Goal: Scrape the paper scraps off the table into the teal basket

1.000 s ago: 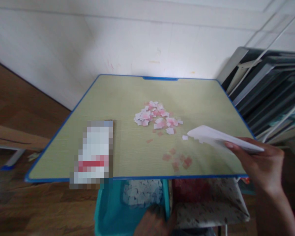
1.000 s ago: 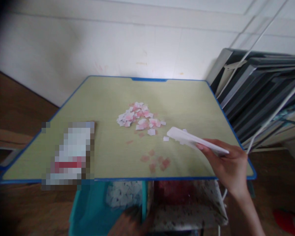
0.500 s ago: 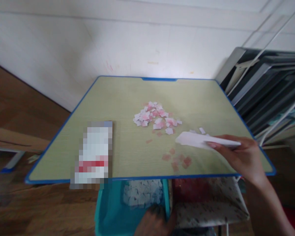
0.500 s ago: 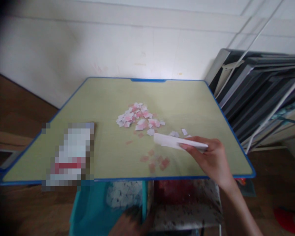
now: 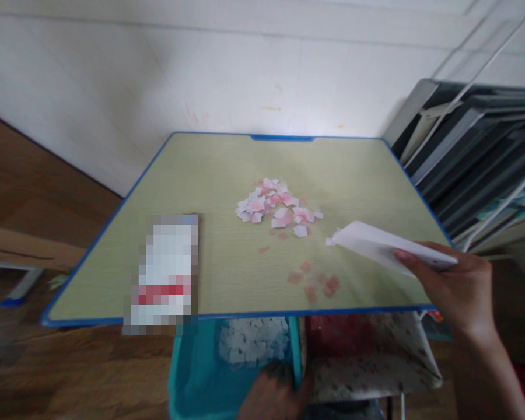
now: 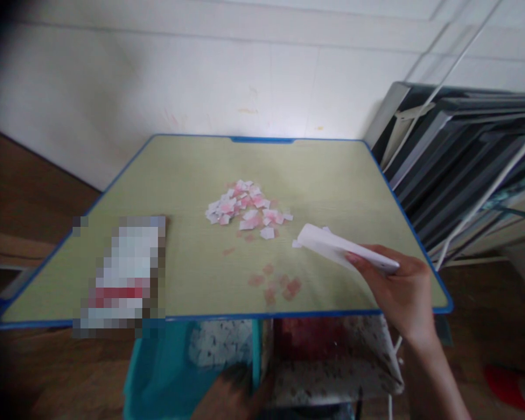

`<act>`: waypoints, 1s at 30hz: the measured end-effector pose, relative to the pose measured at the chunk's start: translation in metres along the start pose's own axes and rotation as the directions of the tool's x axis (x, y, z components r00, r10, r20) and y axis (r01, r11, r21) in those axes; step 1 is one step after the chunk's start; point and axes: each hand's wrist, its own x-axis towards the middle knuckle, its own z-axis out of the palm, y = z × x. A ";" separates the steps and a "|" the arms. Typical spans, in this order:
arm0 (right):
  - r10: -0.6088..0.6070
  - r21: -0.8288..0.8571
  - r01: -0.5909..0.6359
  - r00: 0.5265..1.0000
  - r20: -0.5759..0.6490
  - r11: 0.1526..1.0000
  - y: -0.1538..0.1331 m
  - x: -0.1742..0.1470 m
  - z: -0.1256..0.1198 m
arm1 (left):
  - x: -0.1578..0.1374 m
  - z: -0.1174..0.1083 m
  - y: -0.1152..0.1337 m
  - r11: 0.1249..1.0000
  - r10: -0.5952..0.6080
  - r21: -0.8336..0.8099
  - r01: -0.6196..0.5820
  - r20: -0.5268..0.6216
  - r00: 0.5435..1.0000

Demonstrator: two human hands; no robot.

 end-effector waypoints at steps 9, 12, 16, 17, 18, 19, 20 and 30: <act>-0.007 -0.016 0.007 1.000 -0.019 1.000 -0.002 -0.002 -0.002 | 0.001 0.002 -0.002 1.000 0.004 0.009 -0.004 -0.028 1.000; -0.040 -0.021 0.040 0.999 -0.015 0.999 -0.011 -0.002 0.006 | 0.000 0.003 -0.001 1.000 -0.010 0.007 0.011 -0.067 0.998; -0.115 0.045 0.110 0.984 0.135 0.993 -0.021 -0.003 0.020 | -0.002 0.005 0.000 1.000 -0.016 0.008 0.017 -0.103 0.995; -0.125 0.058 0.117 0.979 0.159 0.991 -0.022 -0.003 0.022 | -0.002 0.006 0.000 1.000 -0.015 0.004 0.016 -0.106 0.994; -0.130 0.066 0.120 0.975 0.182 0.991 -0.022 -0.003 0.023 | -0.002 0.007 0.000 1.000 -0.015 -0.001 0.015 -0.112 0.994; -0.130 0.067 0.119 0.969 0.209 0.991 -0.022 -0.003 0.022 | -0.001 0.008 0.000 1.000 -0.019 -0.006 0.018 -0.119 0.993; -0.129 0.063 0.117 0.964 0.234 0.991 -0.021 -0.003 0.021 | -0.001 0.008 0.000 1.000 -0.023 -0.009 0.022 -0.127 0.992; -0.092 0.058 0.085 0.989 0.116 0.995 -0.003 0.016 0.034 | -0.001 0.004 0.001 0.999 -0.032 0.012 0.033 -0.081 0.996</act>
